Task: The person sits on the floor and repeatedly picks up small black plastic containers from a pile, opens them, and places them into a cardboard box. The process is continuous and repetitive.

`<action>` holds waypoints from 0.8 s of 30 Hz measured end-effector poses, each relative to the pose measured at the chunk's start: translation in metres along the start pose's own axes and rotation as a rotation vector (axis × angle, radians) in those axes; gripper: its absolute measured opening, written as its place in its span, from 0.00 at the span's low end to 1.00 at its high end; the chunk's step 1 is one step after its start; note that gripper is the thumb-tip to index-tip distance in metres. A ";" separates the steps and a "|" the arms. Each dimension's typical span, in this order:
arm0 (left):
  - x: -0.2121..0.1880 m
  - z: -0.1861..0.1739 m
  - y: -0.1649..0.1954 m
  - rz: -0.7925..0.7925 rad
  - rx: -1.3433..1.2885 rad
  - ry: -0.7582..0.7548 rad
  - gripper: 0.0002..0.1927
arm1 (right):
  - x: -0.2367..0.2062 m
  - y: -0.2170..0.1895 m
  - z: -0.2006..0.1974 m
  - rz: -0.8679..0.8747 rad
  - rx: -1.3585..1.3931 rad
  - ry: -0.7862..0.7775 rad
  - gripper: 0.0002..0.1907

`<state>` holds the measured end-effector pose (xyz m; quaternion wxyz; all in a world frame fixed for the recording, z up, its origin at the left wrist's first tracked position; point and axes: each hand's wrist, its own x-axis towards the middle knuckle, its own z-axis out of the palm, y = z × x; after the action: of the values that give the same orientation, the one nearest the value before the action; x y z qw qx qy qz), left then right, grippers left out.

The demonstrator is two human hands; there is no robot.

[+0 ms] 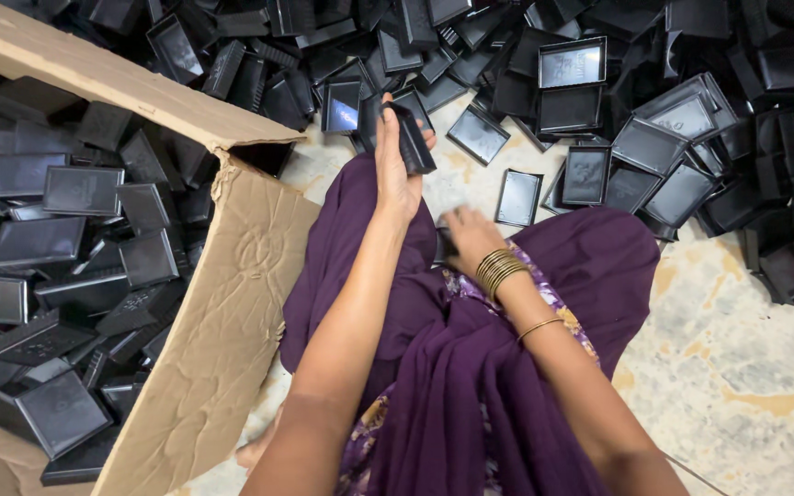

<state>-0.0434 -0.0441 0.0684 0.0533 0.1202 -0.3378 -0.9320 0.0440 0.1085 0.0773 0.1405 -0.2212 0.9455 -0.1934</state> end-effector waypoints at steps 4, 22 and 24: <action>-0.006 0.005 0.001 0.002 -0.032 -0.054 0.33 | 0.006 0.012 0.010 0.176 -0.088 -0.091 0.37; -0.006 0.001 0.007 -0.065 0.002 -0.094 0.28 | 0.030 0.027 0.000 0.216 0.072 0.055 0.30; -0.006 0.002 0.006 -0.005 0.025 -0.140 0.28 | 0.032 0.031 -0.014 0.334 0.461 0.298 0.33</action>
<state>-0.0377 -0.0463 0.0745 0.0259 0.0560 -0.3521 -0.9339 0.0002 0.1228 0.0707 0.0769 0.0054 0.9101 -0.4073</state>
